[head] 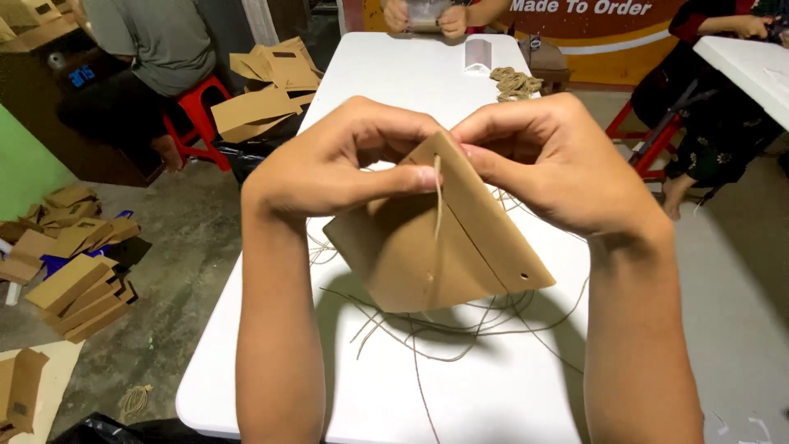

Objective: Threading twine through pre-punched holes in brown paper bags to create handles for souvenir bags.

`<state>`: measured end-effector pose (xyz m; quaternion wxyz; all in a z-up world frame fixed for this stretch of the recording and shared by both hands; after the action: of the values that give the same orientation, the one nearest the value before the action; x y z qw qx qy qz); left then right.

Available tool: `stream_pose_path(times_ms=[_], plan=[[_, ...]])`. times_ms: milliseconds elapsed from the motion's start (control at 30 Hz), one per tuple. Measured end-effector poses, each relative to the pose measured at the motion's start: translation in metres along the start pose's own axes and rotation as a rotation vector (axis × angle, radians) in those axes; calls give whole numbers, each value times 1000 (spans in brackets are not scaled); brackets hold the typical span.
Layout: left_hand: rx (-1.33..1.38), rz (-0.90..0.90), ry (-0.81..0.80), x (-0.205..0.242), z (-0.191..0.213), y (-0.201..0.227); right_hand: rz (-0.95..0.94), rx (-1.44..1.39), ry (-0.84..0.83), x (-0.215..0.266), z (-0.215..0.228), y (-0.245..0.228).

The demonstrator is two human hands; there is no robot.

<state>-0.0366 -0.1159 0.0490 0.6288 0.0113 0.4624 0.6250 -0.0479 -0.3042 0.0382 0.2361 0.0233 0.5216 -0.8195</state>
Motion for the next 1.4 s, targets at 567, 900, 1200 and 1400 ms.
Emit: stream_pose_path(times_ms=[567,900,1200,1400], plan=[[648,-322,642,26,50,-47,366,170,222,34,2,-49],[868,-265,709,21,49,-76,905,841,570,34,-20,-58],[962,-281,613,9,35,-73,674,150,350,37,-26,-55],[871,-187,658,3,27,-70,641,-300,419,36,-28,-38]])
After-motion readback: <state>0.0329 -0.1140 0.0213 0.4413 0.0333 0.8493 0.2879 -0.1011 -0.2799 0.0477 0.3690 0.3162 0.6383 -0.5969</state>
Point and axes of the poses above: each hand's wrist, its own x-axis away from the middle knuckle, its own z-axis out of the back of the hand, y = z × x, the point moved 6 cm from there along -x, towards the middle knuckle, and after that the axes turned 12 degrees about -z, right-handed, at the moved point
